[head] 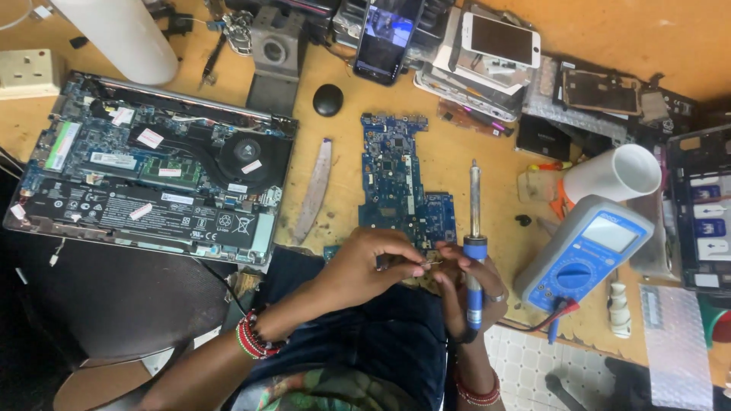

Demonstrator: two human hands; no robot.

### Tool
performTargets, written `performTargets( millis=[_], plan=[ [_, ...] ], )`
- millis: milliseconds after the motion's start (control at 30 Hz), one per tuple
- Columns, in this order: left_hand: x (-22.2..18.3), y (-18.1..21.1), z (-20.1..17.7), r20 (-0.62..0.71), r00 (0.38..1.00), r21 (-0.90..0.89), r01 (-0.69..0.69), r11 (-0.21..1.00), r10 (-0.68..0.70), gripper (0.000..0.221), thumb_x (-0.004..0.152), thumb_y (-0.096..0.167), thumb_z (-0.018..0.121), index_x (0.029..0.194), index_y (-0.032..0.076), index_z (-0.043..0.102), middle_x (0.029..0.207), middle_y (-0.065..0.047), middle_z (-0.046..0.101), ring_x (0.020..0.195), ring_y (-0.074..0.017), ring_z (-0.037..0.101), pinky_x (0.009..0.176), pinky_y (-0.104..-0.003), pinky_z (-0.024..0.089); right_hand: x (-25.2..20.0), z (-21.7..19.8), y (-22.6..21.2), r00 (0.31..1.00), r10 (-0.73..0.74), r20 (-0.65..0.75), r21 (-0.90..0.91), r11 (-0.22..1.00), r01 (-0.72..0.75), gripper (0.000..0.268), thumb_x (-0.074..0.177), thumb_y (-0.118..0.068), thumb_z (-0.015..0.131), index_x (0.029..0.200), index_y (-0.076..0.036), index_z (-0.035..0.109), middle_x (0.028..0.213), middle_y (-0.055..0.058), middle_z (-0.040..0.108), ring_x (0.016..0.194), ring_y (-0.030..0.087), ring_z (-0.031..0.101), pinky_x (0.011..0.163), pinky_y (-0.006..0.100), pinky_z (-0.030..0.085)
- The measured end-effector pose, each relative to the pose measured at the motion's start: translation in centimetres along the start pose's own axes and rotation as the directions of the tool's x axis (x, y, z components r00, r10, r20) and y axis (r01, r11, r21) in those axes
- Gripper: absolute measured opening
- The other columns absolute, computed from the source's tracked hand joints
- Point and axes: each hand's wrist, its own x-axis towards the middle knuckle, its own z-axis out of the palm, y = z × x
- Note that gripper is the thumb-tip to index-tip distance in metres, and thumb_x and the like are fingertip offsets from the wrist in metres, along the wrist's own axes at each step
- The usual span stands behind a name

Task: Soldering electronic components onto a laptop motherboard at a repair bench.

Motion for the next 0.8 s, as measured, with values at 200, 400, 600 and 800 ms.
performTargets(
  millis=[200, 400, 600, 800],
  plan=[
    [-0.9, -0.3, 1.1, -0.039, 0.999, -0.013, -0.031, 0.999, 0.031, 0.008, 0.088, 0.010, 0.080, 0.096, 0.008, 0.078, 0.085, -0.006, 0.076, 0.074, -0.0148, 0.071, 0.066, -0.028, 0.053, -0.7, -0.3, 0.7, 0.995, -0.089, -0.041, -0.168, 0.982, 0.081, 0.034, 0.083, 0.009, 0.080, 0.108, -0.005, 0.061, 0.098, 0.017, 0.071, 0.089, 0.026, 0.075, 0.086, 0.037, 0.066],
    [-1.8, -0.2, 1.2, -0.057, 0.998, 0.052, 0.003, 0.999, 0.000, 0.010, 0.087, 0.011, 0.081, 0.097, 0.009, 0.079, 0.084, -0.005, 0.075, 0.066, -0.0127, 0.063, 0.059, -0.027, 0.050, -0.2, -0.2, 0.1, 0.998, -0.069, 0.007, -0.107, 0.992, 0.069, 0.030, 0.084, 0.010, 0.077, 0.106, -0.004, 0.061, 0.097, 0.016, 0.070, 0.090, 0.026, 0.074, 0.089, 0.038, 0.066],
    [-2.2, 0.1, 1.3, -0.103, 0.995, 0.035, 0.002, 0.999, 0.002, 0.010, 0.085, 0.008, 0.082, 0.095, 0.009, 0.078, 0.087, -0.006, 0.077, 0.073, -0.0148, 0.073, 0.067, -0.027, 0.058, -0.3, 0.0, -0.1, 0.998, -0.056, 0.037, -0.091, 0.994, 0.059, 0.031, 0.084, 0.009, 0.077, 0.107, -0.004, 0.062, 0.097, 0.015, 0.071, 0.093, 0.027, 0.075, 0.091, 0.041, 0.067],
    [-2.9, 0.0, 2.3, -0.306, 0.948, 0.053, -0.077, 0.996, 0.089, 0.008, 0.083, 0.000, 0.084, 0.087, 0.005, 0.078, 0.071, -0.006, 0.070, 0.054, -0.0111, 0.059, 0.050, -0.024, 0.048, -0.8, 1.0, -0.6, 0.999, -0.031, 0.015, -0.148, 0.989, 0.033, 0.025, 0.088, 0.011, 0.073, 0.104, -0.004, 0.062, 0.096, 0.014, 0.069, 0.088, 0.022, 0.073, 0.085, 0.033, 0.065]
  ],
)
